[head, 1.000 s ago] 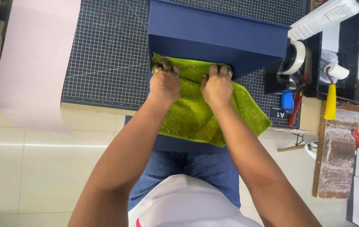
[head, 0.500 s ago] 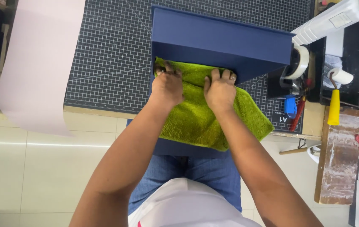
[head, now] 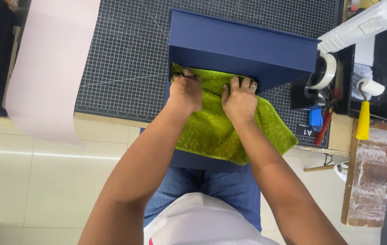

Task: Cleaning a blue cardboard box by wiping its interior and exterior surfaces with a green microfiber cloth

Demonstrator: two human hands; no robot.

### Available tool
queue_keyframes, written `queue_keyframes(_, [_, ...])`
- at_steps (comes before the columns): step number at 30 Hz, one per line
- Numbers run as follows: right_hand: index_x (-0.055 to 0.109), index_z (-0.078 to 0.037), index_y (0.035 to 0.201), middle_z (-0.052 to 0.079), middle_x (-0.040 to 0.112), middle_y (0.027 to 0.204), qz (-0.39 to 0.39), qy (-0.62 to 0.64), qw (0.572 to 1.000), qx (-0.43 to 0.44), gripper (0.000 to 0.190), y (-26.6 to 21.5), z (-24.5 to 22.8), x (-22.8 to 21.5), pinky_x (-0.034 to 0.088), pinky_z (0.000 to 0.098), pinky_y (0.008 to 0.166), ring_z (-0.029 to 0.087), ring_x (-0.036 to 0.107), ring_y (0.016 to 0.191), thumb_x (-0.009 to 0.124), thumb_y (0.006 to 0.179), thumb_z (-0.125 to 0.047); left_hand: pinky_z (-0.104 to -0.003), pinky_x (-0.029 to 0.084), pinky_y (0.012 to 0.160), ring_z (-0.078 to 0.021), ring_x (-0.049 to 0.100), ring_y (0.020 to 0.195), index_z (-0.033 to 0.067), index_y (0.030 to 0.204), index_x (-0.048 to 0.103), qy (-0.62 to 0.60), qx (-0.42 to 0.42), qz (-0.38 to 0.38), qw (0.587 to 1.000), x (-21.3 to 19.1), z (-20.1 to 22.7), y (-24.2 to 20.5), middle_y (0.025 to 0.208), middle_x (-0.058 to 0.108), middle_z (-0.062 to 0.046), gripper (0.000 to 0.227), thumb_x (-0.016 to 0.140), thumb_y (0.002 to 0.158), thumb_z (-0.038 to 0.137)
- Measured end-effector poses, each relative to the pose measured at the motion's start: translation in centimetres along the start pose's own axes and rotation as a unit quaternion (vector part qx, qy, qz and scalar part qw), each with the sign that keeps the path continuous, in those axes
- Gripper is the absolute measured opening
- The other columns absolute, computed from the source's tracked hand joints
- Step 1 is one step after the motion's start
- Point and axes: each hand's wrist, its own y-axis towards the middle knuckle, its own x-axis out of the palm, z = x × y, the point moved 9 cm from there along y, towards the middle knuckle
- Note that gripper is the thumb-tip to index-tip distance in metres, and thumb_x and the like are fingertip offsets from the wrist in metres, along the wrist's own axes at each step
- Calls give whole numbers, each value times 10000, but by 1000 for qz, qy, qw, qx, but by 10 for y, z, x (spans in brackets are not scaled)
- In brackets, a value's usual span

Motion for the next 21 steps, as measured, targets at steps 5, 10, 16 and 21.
queue_keyframes(5, [596, -102, 1149, 195, 567, 1014, -2, 4, 1000, 0, 398, -2, 0, -2, 582, 512, 726, 487, 607, 975, 669, 913, -414, -546, 610, 824, -534, 661, 1081, -5, 1319, 590, 0, 13, 5, 1000, -12, -1, -7, 1250, 633, -264, 635, 710, 725, 188])
queue_keyframes(10, [585, -96, 1144, 188, 549, 1002, -6, 13, 1000, -3, 379, 1, -1, -5, 599, 499, 672, 481, 610, 977, 637, 945, -413, -570, 597, 843, -485, 708, 1048, -3, 1291, 611, 8, 29, -8, 1000, -8, 4, -4, 1206, 671, -274, 621, 670, 697, 169])
queue_keyframes(16, [592, -82, 1141, 201, 549, 1009, -8, 17, 1000, 0, 402, -1, 1, 1, 605, 524, 688, 500, 600, 992, 634, 934, -424, -640, 520, 939, -440, 710, 1057, -30, 1300, 598, 30, 15, -9, 999, 5, 6, 4, 1303, 600, -313, 593, 690, 746, 158])
queue_keyframes(21, [591, -91, 1146, 207, 548, 1036, -9, 18, 1000, 1, 384, -3, 3, 5, 576, 533, 760, 510, 590, 1010, 615, 947, -418, -688, 443, 1031, -478, 617, 1234, -41, 1411, 518, 70, 17, -32, 997, 21, 6, 17, 1407, 491, -363, 691, 666, 802, 252])
